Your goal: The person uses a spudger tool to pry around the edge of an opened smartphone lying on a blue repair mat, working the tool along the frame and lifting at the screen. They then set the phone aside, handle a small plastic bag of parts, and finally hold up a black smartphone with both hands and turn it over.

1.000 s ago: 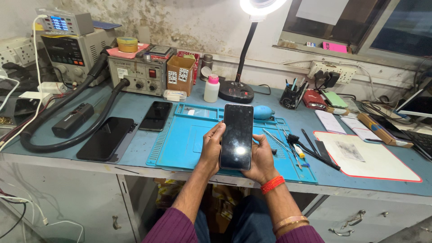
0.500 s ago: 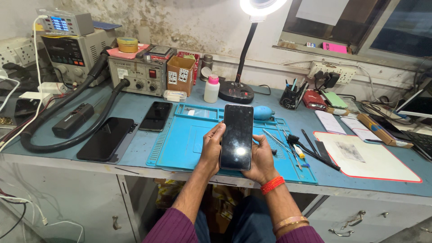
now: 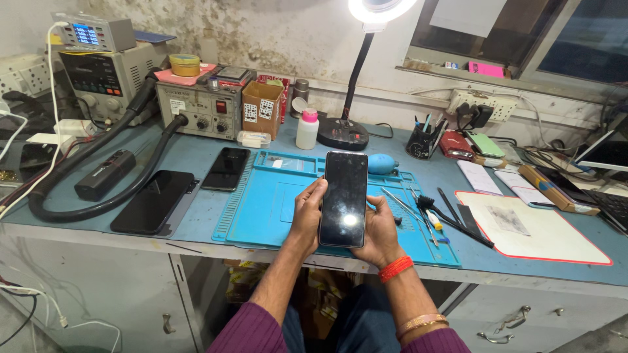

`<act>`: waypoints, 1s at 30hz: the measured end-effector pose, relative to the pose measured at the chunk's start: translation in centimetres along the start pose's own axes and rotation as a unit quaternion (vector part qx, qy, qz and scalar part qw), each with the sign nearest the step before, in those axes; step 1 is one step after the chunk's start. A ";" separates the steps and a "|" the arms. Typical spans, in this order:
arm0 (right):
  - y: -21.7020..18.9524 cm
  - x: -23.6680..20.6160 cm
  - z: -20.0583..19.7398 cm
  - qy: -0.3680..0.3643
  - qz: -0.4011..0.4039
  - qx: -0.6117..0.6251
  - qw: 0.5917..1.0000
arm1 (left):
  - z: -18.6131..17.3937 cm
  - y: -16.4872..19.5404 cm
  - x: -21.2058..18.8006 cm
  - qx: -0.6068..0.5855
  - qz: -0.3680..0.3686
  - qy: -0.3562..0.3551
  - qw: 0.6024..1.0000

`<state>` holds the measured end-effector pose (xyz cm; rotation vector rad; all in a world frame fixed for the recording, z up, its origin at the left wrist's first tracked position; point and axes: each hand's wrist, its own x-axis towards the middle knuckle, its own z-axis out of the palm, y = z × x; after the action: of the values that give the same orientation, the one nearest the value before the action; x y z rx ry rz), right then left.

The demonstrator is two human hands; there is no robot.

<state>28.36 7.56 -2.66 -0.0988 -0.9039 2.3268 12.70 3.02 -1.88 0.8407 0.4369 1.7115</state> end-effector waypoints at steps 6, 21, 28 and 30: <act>0.0 0.0 0.1 0.016 -0.004 -0.005 1.000 | -0.1 0.0 0.0 -0.011 -0.001 0.000 1.000; 0.0 0.0 0.0 0.010 -0.003 -0.004 1.000 | 0.0 0.0 0.0 -0.010 0.005 -0.008 1.000; 0.0 0.0 0.1 0.023 -0.005 -0.012 1.000 | -0.3 -0.2 0.0 0.004 0.001 -0.003 1.000; 0.0 0.0 0.1 0.016 -0.004 -0.013 1.000 | -0.2 -0.1 0.0 0.016 -0.004 0.006 1.000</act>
<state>28.30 7.48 -2.58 -0.1422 -0.9168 2.3011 12.61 3.11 -2.11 0.8504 0.4764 1.7061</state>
